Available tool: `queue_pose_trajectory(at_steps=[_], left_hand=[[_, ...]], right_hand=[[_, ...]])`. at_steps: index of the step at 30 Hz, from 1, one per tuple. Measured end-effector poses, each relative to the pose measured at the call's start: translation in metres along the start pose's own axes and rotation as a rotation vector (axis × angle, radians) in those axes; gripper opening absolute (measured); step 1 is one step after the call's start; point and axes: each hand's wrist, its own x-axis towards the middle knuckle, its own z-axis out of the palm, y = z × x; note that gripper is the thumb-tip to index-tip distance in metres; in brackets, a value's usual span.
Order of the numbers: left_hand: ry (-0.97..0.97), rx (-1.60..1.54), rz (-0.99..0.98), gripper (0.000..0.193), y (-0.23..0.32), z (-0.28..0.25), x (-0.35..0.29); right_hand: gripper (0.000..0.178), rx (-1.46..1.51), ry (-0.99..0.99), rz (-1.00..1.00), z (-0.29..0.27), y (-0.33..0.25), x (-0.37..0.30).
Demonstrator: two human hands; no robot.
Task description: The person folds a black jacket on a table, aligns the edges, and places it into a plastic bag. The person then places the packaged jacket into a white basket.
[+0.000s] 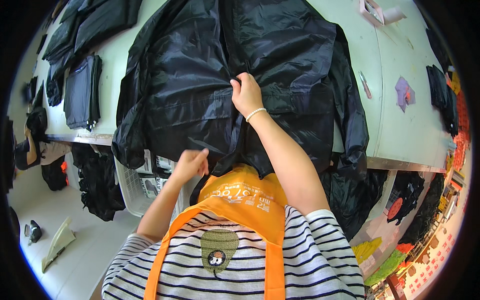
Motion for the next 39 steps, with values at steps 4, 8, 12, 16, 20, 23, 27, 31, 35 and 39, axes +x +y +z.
queue_pose_trajectory(at_steps=[4, 8, 12, 16, 20, 23, 27, 31, 35, 39], left_hand=[[0.043, -0.071, -0.131, 0.052, -0.054, 0.024, -0.025], [0.075, -0.384, -0.265, 0.063, -0.066, 0.056, -0.016], [-0.260, -1.051, -0.307, 0.050, -0.093, 0.083, 0.003], [-0.187, -1.780, -0.256, 0.015, -0.076, 0.109, -0.021], [0.237, -1.884, -0.052, 0.020, -0.043, 0.129, -0.053], [0.554, -1.472, 0.468, 0.022, 0.012, 0.128, -0.093], [1.055, -0.211, 1.008, 0.020, -0.010, 0.143, -0.100], [0.439, -1.232, 0.386, 0.030, -0.001, 0.163, -0.088], [0.121, -1.130, 0.298, 0.031, -0.028, 0.156, -0.080], [0.280, -0.265, 0.531, 0.020, -0.033, 0.134, -0.081]], right_hand=[[0.017, -0.004, -0.011, 0.024, -0.002, 0.005, 0.001], [0.026, 0.086, -0.015, 0.135, -0.009, 0.008, 0.001], [0.056, 0.285, -0.243, 0.384, -0.032, 0.010, -0.021], [0.050, 0.211, -0.706, 0.292, -0.099, -0.007, -0.111], [0.017, 0.422, -0.709, 0.584, -0.138, 0.000, -0.189], [0.012, 0.482, -0.551, 0.514, -0.157, -0.013, -0.188], [0.010, 0.258, -0.216, 0.127, -0.170, -0.078, -0.166], [0.014, 0.217, -0.188, -0.021, -0.173, -0.093, -0.183], [0.015, 0.197, -0.195, -0.111, -0.163, -0.091, -0.208], [0.018, 0.187, -0.195, -0.115, -0.140, -0.112, -0.230]])
